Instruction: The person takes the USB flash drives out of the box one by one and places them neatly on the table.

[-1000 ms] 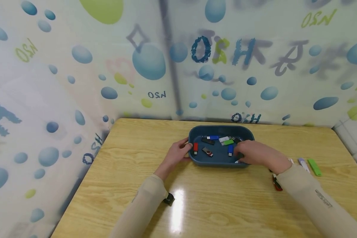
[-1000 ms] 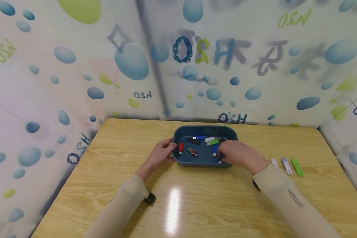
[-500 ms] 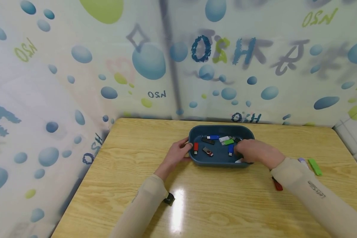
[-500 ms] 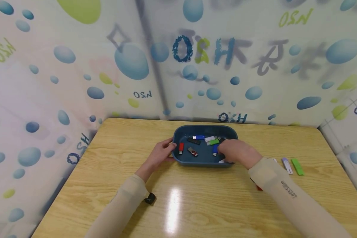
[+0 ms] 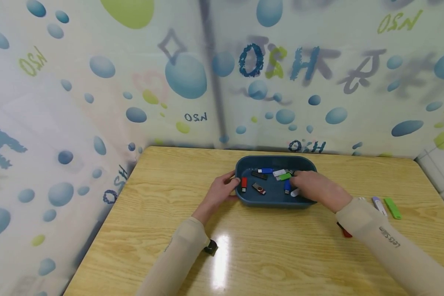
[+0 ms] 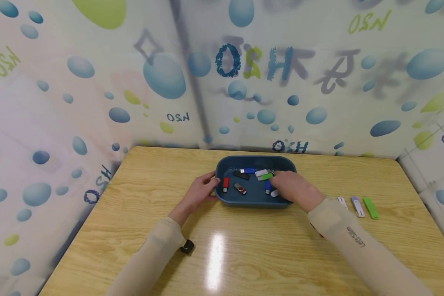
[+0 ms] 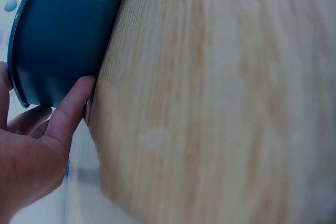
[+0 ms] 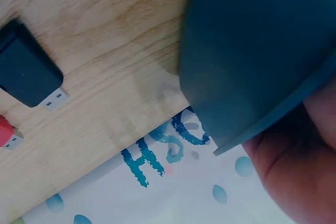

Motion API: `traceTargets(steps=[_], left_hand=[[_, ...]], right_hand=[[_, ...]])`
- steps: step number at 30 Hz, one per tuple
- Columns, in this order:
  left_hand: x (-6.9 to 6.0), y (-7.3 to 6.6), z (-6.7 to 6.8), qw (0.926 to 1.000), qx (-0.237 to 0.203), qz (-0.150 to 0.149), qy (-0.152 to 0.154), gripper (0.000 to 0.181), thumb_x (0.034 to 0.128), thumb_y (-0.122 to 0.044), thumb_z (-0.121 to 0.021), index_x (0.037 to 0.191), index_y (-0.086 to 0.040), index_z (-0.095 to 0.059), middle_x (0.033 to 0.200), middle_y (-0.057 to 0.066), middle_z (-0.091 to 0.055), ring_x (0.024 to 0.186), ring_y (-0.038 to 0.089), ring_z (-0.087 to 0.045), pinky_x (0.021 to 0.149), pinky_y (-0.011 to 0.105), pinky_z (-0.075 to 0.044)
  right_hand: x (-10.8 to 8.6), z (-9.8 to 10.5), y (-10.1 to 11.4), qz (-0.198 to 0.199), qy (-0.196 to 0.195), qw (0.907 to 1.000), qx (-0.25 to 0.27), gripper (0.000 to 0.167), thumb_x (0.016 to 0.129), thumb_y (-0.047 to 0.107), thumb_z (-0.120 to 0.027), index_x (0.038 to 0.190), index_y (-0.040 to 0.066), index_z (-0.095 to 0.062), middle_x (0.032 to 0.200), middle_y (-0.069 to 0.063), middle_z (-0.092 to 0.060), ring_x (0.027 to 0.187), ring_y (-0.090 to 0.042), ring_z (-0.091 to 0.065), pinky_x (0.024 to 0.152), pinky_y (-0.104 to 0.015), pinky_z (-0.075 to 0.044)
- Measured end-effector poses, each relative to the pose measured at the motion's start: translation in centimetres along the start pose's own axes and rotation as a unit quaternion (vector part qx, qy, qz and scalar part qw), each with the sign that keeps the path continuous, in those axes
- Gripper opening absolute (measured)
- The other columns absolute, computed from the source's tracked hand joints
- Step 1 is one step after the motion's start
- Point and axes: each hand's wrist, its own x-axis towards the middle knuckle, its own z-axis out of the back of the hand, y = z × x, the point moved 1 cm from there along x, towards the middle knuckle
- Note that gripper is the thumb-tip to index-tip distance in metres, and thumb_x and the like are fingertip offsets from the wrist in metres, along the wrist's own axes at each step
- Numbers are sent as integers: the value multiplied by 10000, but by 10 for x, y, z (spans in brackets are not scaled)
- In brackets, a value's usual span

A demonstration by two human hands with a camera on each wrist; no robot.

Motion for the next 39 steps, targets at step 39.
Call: traceTargets(steps=[39], left_hand=[[1, 2, -1, 9999, 84, -27, -59, 552, 1049, -251, -574, 1569, -105, -462, 1457, 180, -585, 1273, 308, -621, 840, 440, -631]], right_hand=[[5, -13, 19, -1803, -714, 9788, 663, 212, 970, 53, -669, 772, -19, -650, 650, -90, -544, 558, -214, -488, 502, -368, -507]])
